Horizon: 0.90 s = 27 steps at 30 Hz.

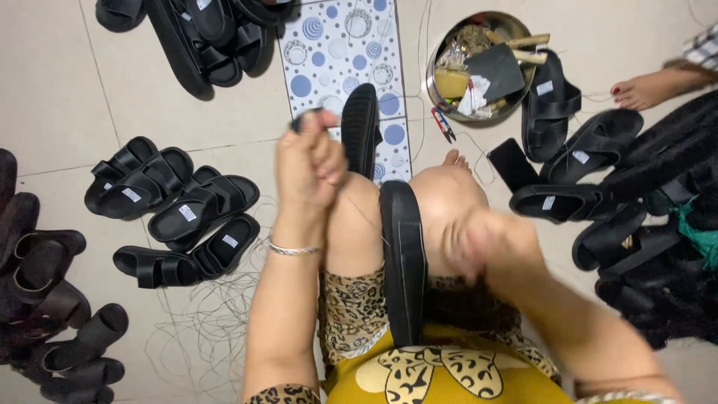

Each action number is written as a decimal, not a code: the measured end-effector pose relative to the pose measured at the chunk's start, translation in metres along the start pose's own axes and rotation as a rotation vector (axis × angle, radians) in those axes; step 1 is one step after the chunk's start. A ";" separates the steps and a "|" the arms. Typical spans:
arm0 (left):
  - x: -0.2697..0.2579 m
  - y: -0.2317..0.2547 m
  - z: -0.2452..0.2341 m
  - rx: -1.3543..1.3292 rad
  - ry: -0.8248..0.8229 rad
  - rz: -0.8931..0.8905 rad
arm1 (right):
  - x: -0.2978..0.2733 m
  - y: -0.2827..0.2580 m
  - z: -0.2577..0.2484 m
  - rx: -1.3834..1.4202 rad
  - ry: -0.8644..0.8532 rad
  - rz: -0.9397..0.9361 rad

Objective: Hand-sewing the upper straps of black sandals to the soles using a needle and thick thread.

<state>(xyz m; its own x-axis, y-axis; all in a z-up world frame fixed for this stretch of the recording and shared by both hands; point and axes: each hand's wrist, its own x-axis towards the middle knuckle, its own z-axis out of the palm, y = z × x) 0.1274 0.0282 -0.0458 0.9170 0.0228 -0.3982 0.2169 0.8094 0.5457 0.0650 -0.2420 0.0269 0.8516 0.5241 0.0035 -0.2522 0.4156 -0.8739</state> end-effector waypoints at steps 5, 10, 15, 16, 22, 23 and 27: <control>-0.021 0.049 -0.079 0.534 0.112 -0.072 | 0.006 -0.041 -0.056 -0.630 0.305 0.395; -0.074 0.063 -0.081 1.713 0.397 0.332 | -0.013 -0.067 -0.035 -1.436 0.195 0.014; -0.114 0.030 0.063 1.123 -0.479 0.269 | -0.028 -0.033 -0.016 -1.400 -0.390 0.295; -0.115 0.023 0.050 1.121 -0.477 0.276 | -0.027 -0.031 -0.015 -1.404 -0.394 0.291; -0.113 0.002 0.026 1.529 -0.661 0.179 | -0.024 -0.028 -0.013 -1.500 -0.376 0.026; -0.114 0.002 0.028 1.541 -0.661 0.161 | -0.024 -0.028 -0.012 -1.518 -0.372 0.040; -0.112 -0.008 0.025 1.630 -0.640 0.098 | -0.022 -0.034 -0.006 -1.666 -0.381 0.116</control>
<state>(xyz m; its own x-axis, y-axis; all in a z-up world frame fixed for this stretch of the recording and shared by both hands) 0.0316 0.0047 0.0131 0.8348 -0.5077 -0.2130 -0.1259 -0.5526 0.8239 0.0578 -0.2719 0.0534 0.6533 0.7300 -0.2009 0.6251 -0.6697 -0.4010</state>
